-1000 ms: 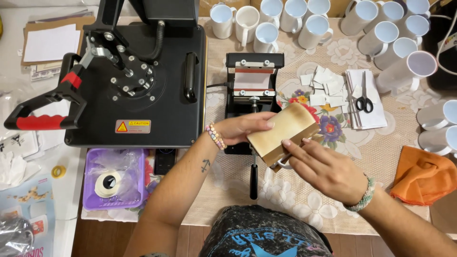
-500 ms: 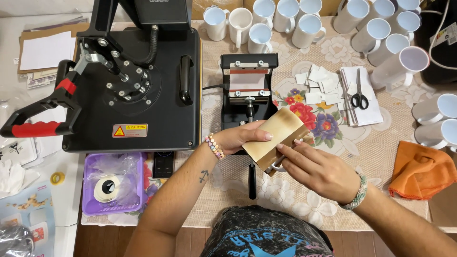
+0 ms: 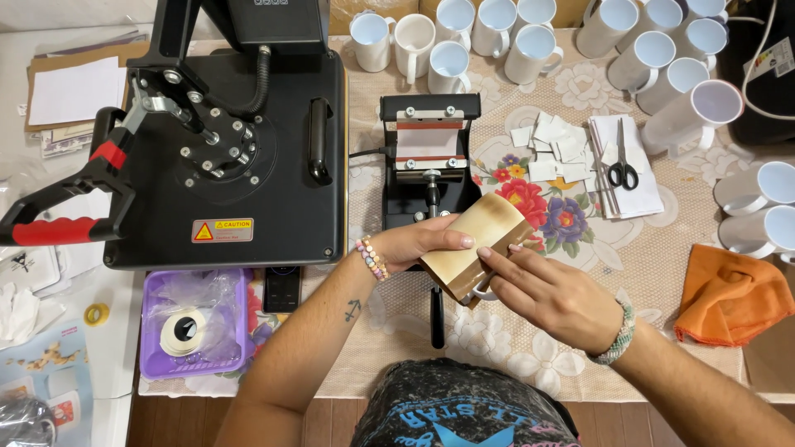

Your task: The person wraps a white ceramic mug with a sheet of brown transfer paper, smoothing it around the curved surface. They then place the wrapped mug into a mug press machine, secure it with a lever, and wipe the machine's roller with an orange cloth.

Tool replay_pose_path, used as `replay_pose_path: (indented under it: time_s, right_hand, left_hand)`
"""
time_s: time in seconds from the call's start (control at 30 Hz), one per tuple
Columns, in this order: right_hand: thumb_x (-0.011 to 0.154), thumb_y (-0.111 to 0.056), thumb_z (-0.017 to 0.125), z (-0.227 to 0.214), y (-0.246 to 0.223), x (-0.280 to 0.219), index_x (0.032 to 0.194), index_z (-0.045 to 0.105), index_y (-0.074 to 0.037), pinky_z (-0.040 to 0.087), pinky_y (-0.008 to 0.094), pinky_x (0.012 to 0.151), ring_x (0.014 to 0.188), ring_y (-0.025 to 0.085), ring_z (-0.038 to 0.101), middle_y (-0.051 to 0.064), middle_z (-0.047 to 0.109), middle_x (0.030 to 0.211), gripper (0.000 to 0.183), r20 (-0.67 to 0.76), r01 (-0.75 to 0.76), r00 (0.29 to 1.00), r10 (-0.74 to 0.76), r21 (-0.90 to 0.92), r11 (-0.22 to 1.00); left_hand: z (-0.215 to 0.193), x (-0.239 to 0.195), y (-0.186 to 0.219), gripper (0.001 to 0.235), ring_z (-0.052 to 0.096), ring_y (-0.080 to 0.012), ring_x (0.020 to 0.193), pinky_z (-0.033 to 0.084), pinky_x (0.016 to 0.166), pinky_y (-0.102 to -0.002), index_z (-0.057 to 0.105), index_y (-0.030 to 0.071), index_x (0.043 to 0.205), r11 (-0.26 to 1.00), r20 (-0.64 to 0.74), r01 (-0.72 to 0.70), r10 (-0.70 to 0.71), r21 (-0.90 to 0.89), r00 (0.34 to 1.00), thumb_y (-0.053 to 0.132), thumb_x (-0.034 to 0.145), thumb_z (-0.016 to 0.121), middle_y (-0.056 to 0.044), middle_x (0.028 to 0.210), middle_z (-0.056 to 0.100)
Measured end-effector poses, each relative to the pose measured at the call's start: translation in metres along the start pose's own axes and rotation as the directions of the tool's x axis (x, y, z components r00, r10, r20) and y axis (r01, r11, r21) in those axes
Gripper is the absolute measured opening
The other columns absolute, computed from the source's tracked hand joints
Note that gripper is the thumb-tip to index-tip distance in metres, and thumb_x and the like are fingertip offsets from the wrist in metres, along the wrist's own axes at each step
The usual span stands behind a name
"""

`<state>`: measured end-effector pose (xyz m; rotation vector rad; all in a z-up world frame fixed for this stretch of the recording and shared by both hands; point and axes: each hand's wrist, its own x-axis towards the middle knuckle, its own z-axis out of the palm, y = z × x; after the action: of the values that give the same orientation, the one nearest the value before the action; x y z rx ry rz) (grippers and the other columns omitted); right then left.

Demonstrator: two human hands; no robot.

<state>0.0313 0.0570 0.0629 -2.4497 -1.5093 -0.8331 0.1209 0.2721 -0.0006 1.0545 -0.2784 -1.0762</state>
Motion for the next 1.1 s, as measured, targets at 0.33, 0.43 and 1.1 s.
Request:
replay_pose_path:
  time_s: [0.33,0.43,1.1]
  right_hand:
    - [0.089,-0.007,0.071,0.043,0.084,-0.051,0.094,0.072,-0.009,0.058,0.039,0.079,0.088,0.032,0.072,0.011,0.076,0.097,0.006,0.164,-0.551,0.832,0.530,0.123,0.826]
    - [0.100,-0.015,0.069,0.053,0.125,-0.037,0.094,0.075,-0.012,0.063,0.024,0.062,0.063,0.014,0.068,0.003,0.075,0.079,0.009,0.334,-0.736,0.632,0.700,-0.025,0.676]
    - [0.081,-0.025,0.083,0.201,0.204,-0.048,0.087,0.078,-0.011,0.056,0.040,0.063,0.067,0.028,0.065,0.011,0.070,0.069,0.016,0.493,-0.747,0.481,0.725,-0.202,0.633]
  left_hand:
    - [-0.026,-0.045,-0.112,0.039,0.048,-0.0098,0.049,0.035,0.049,-0.023,0.067,0.014,0.063,0.780,-0.604,-0.084,0.543,0.620,0.583,0.040,0.089,0.078,0.000,0.047,0.052]
    - [-0.004,-0.052,-0.139,0.043,0.041,-0.0048,0.048,0.044,0.052,-0.017,0.059,0.018,0.062,0.759,-0.634,0.378,0.058,0.530,0.771,0.042,0.094,0.075,0.007,0.055,0.051]
    - [-0.041,-0.015,-0.216,0.040,0.047,-0.0051,0.056,0.043,0.054,-0.021,0.056,0.023,0.076,0.467,-0.464,0.417,-0.015,0.780,0.886,0.057,0.092,0.069,0.009,0.066,0.054]
